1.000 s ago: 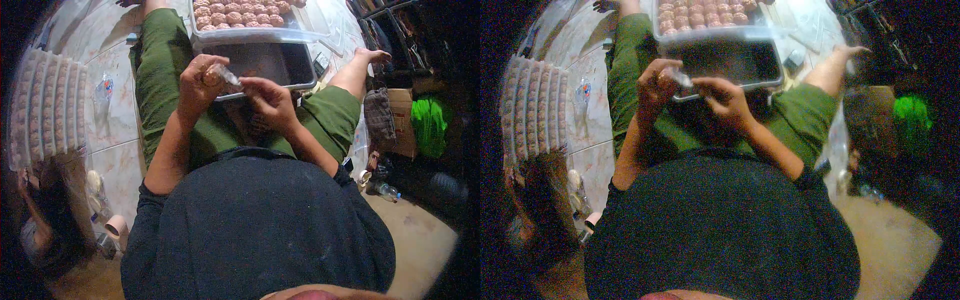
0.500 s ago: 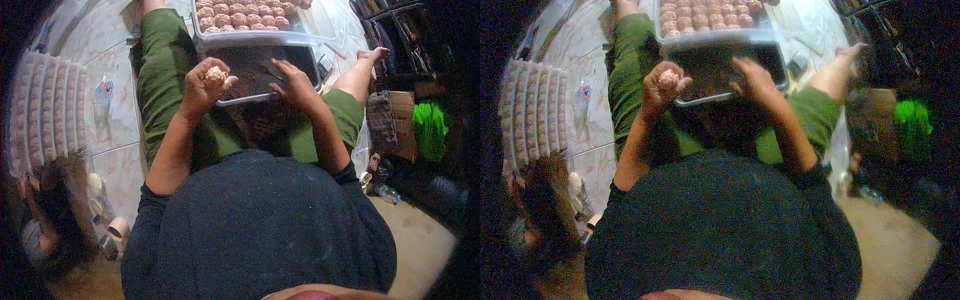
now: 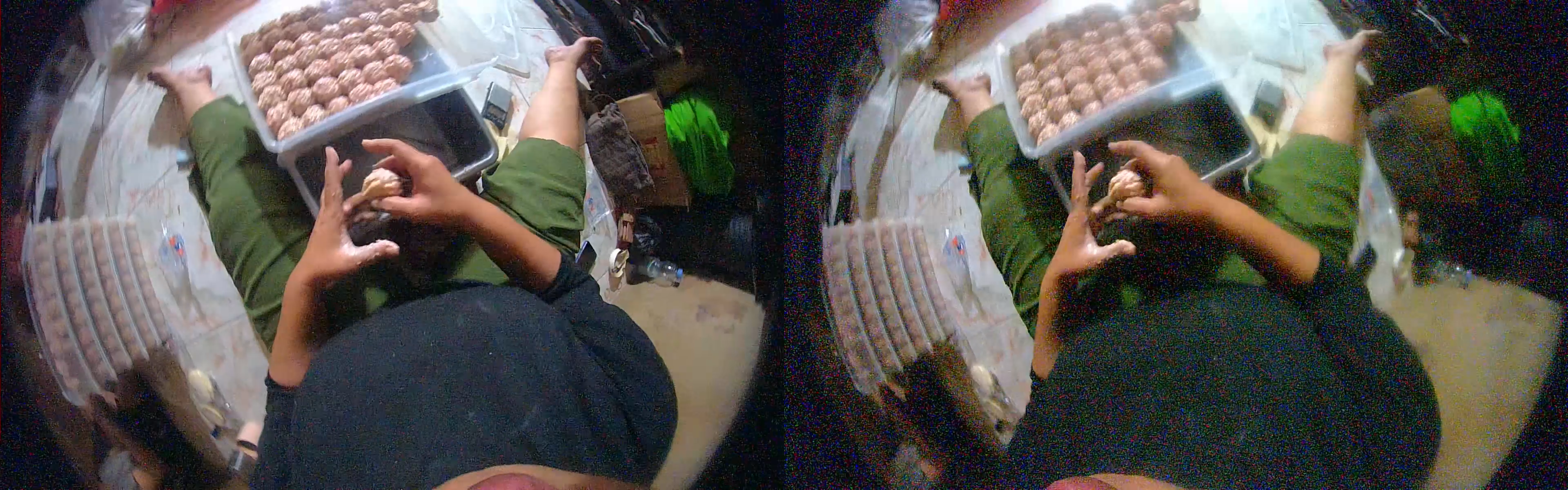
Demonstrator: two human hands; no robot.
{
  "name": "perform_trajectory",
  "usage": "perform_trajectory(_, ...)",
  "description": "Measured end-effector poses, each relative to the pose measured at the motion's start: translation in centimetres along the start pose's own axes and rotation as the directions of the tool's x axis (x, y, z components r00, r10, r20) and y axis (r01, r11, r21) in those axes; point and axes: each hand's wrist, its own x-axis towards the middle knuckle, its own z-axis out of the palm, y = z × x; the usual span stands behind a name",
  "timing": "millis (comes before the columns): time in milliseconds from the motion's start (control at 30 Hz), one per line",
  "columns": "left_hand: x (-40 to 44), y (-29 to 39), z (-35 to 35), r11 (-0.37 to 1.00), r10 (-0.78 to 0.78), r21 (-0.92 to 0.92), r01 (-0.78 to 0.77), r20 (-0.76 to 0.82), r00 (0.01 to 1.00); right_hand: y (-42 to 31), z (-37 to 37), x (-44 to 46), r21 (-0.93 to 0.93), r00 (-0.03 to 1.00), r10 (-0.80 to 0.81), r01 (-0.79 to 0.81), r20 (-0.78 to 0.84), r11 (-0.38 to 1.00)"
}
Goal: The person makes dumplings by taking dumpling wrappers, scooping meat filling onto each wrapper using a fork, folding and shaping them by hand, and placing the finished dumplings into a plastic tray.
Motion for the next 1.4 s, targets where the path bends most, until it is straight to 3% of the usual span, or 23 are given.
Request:
perform_trajectory(67,0.4,-0.5,-1.2,0.997,0.074,0.002,-0.074,-0.030,0.997,-1.4,-3.3,0.8,0.183,0.996,0.038,-0.051,0.078,0.982)
perform_trajectory(133,1.1,-2.8,-3.6,0.994,0.090,0.057,-0.089,-0.014,0.996,-2.5,-7.7,1.9,0.072,0.992,-0.008,-0.001,0.127,0.997)
perform_trajectory(200,1.0,-2.5,-4.3,0.995,0.059,-0.084,-0.061,-0.020,0.998,-3.8,-11.6,3.4,-0.097,0.995,0.054,-0.046,0.087,0.994)
perform_trajectory(233,1.0,-2.4,-4.5,0.987,0.042,-0.155,-0.046,-0.024,0.999,-3.6,-13.9,4.8,-0.306,0.994,-0.034,0.065,0.105,0.950)
perform_trajectory(267,1.1,-2.1,-4.5,0.985,0.014,-0.170,-0.019,-0.033,0.999,-3.9,-15.1,6.0,-0.281,0.995,0.074,-0.053,0.065,0.958)
perform_trajectory(333,1.4,-1.3,-4.3,0.979,-0.045,-0.199,0.033,-0.052,0.998,-2.6,-17.3,9.1,-0.554,0.997,0.076,-0.057,0.012,0.831)
perform_trajectory(433,1.3,-1.1,-4.2,0.950,-0.063,-0.308,0.039,-0.068,0.996,-1.4,-17.8,12.0,-0.775,0.996,0.079,-0.075,-0.032,0.628)
perform_trajectory(467,1.3,-1.2,-4.3,0.944,-0.063,-0.328,0.036,-0.073,0.995,-1.6,-17.1,12.6,-0.796,0.986,0.143,-0.155,-0.087,0.585)
perform_trajectory(533,1.4,-1.6,-4.6,0.952,-0.057,-0.304,0.040,-0.049,0.997,-2.9,-15.1,13.3,-0.819,0.943,0.267,-0.309,-0.198,0.483)
perform_trajectory(567,1.4,-1.7,-4.7,0.956,-0.055,-0.292,0.041,-0.039,0.998,-1.2,-15.2,13.6,-0.775,0.943,0.176,-0.332,-0.282,0.538)
perform_trajectory(633,1.3,-1.6,-4.7,0.960,-0.053,-0.278,0.038,-0.044,0.998,-0.2,-15.0,14.4,-0.689,0.935,0.210,-0.352,-0.284,0.634)
perform_trajectory(733,1.2,-1.4,-4.4,0.954,-0.070,-0.296,0.049,-0.061,0.996,2.4,-15.4,14.7,-0.703,0.945,0.133,-0.313,-0.300,0.639)
perform_trajectory(800,1.2,-1.3,-4.4,0.951,-0.073,-0.305,0.052,-0.059,0.996,2.5,-15.4,14.8,-0.827,0.957,0.036,-0.269,-0.289,0.494)
perform_trajectory(933,1.1,-1.4,-4.4,0.951,-0.060,-0.305,0.044,-0.040,0.997,0.3,-15.4,14.1,-0.739,0.936,0.199,-0.352,-0.291,0.575)
perform_trajectory(1100,1.2,-1.7,-4.6,0.959,-0.059,-0.280,0.048,-0.033,0.998,0.8,-14.5,15.2,-0.747,0.921,0.138,-0.377,-0.364,0.548)
perform_trajectory(1233,1.2,-1.8,-4.5,0.958,-0.065,-0.283,0.044,-0.063,0.996,0.9,-14.8,14.9,-0.796,0.946,0.097,-0.313,-0.308,0.519)
perform_trajectory(1300,1.1,-1.7,-4.3,0.955,-0.057,-0.295,0.033,-0.075,0.996,2.5,-16.2,15.0,-0.779,0.944,0.166,-0.329,-0.285,0.533)
perform_trajectory(1400,1.0,-1.9,-4.0,0.941,-0.013,-0.338,-0.017,-0.085,0.996,2.2,-18.2,12.6,-0.660,0.922,0.031,-0.299,-0.385,0.690)
